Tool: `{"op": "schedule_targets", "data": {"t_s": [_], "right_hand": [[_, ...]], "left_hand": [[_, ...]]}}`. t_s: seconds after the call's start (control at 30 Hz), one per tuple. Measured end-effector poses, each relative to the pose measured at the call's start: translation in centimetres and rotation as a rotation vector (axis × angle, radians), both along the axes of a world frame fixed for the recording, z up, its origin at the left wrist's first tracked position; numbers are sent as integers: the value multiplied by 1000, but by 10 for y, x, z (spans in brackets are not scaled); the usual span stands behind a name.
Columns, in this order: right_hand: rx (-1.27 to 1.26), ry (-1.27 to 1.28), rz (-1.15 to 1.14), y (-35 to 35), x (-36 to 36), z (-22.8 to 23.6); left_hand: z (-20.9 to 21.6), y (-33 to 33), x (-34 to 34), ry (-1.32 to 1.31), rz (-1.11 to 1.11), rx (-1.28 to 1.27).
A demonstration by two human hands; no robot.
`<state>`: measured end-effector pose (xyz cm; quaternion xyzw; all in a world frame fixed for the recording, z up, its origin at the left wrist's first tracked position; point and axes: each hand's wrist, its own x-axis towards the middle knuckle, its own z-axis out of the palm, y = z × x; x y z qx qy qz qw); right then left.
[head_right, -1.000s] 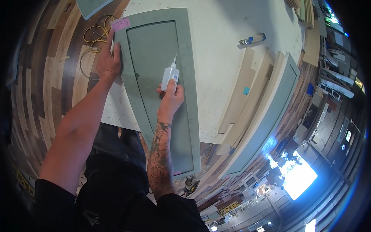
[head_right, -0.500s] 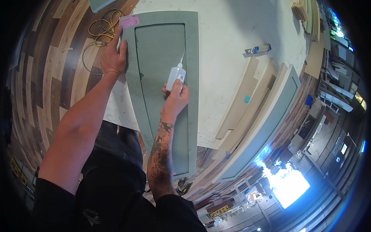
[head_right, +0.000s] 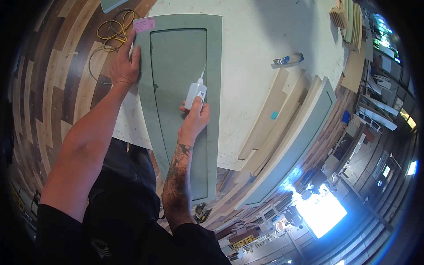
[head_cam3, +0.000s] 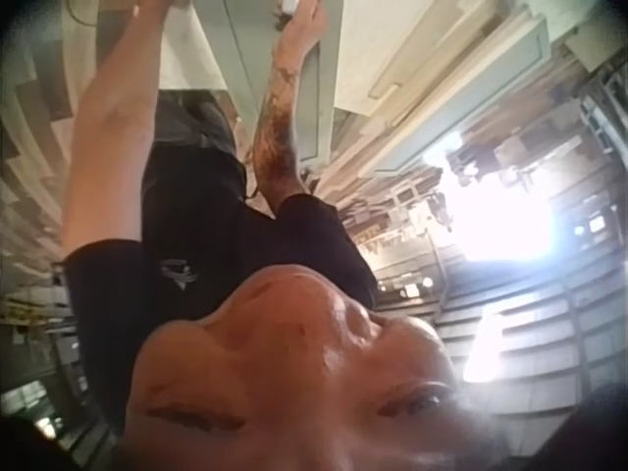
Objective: Applying glue into the grooves of a cabinet door panel.
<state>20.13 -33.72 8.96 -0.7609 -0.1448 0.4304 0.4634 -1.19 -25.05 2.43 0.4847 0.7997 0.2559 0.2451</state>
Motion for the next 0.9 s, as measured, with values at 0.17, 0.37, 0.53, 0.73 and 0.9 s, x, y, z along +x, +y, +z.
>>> {"op": "schedule_targets", "data": {"t_s": [0.17, 0.37, 0.53, 0.73, 0.9], "right_hand": [[-8, -15, 2, -3, 3, 0], [9, 1, -7, -8, 4, -5], [3, 0, -6, -9, 5, -4], [8, -1, -7, -11, 5, -3], [6, 5, -6, -14, 5, -4]], "left_hand": [[0, 0, 3, 6, 2, -55], [-6, 0, 3, 17, 1, -51], [-5, -1, 3, 12, -2, -54], [-2, -1, 3, 9, -1, -94], [-7, -1, 1, 17, -5, -22]]}}
